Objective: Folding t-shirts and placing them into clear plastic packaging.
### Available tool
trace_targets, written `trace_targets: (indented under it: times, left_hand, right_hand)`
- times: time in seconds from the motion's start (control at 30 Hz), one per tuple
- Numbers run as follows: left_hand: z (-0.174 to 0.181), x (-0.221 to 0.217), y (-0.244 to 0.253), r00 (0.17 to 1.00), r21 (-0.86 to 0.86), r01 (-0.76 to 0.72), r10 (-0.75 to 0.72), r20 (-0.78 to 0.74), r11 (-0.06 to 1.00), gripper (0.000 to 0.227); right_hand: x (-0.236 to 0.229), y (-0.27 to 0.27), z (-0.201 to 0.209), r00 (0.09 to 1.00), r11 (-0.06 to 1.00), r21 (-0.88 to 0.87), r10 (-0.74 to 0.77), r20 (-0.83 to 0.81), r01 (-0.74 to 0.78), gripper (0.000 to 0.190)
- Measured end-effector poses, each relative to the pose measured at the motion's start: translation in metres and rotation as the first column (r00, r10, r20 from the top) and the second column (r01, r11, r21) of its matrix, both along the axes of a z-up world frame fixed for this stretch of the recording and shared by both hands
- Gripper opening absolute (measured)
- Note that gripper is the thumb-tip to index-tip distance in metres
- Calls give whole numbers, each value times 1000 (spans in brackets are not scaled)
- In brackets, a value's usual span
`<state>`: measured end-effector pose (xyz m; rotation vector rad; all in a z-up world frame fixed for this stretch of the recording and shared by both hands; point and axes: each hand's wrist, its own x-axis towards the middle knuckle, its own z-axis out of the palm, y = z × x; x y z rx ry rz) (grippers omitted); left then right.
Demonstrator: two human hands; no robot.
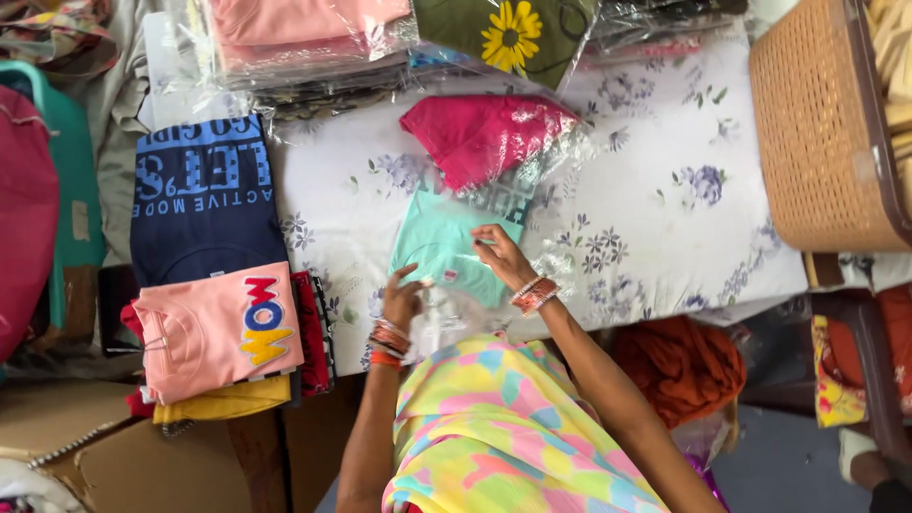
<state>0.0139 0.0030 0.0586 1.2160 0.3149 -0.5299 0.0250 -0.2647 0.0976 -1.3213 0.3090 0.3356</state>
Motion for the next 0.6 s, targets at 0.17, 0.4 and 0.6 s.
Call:
trace_targets:
  times: [0.17, 0.4, 0.6]
  left_hand:
    - [-35, -2, 62, 994, 363, -84, 104, -37, 928, 35]
    - [11, -19, 73, 998, 962, -54, -27, 63, 266, 39]
    - [24, -24, 22, 961, 959, -271, -75, 265, -79, 84]
  right_hand:
    - [-39, -71, -42, 951, 831, -536, 270, 153, -150, 27]
    - [-59, -126, -45, 974, 756, -623, 220, -52, -204, 30]
    - [-6, -136, -12, 844, 363, -857, 258, 470, 367, 69]
